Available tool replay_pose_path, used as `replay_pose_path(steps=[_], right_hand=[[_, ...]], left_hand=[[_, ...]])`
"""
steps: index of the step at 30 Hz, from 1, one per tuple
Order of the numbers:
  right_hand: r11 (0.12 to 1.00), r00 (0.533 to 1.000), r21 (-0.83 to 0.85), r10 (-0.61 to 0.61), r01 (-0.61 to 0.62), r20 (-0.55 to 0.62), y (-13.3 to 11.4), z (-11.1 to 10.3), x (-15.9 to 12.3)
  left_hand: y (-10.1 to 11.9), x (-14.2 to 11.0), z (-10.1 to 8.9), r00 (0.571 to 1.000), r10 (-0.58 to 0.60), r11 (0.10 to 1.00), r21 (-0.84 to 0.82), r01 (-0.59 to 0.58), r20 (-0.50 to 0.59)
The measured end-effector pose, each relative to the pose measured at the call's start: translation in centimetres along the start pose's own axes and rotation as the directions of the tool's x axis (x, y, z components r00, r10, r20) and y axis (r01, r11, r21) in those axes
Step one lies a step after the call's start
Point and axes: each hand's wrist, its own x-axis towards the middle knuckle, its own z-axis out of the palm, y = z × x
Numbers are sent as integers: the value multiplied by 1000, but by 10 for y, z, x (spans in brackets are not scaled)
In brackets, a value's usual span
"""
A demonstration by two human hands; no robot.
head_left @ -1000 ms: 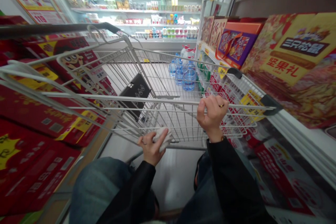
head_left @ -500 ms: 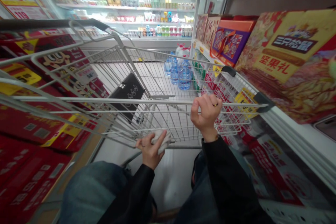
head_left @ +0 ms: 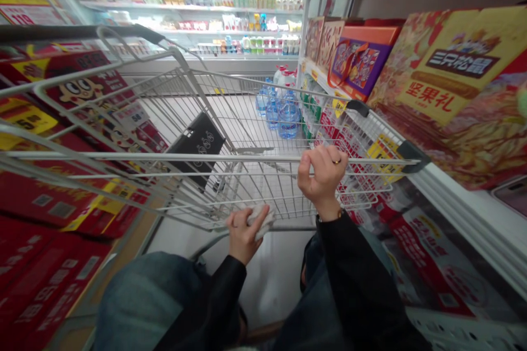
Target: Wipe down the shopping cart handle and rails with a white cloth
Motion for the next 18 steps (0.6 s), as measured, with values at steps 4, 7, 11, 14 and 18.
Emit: replay_pose_path(steps=[4, 7, 11, 14, 18], right_hand=[[1000, 1000, -15, -14, 14, 7, 0, 0, 0], [1000, 1000, -19, -20, 19, -1, 0, 1, 0], [1000, 1000, -11, -13, 13, -8, 0, 1, -1], [1000, 1000, 12, -14, 15, -23, 0, 0, 0], [1000, 999, 6, -27, 27, -25, 0, -1, 0]], left_hand=[[10, -2, 4, 998, 36, 999, -29, -34, 58], [4, 16, -16, 1000, -9, 1000, -21, 9, -14], [-1, 42, -36, 987, -64, 998, -14, 62, -147], [9, 42, -29, 988, -6, 1000, -24, 2, -154], [24, 26, -10, 996, 56, 998, -32, -58, -74]])
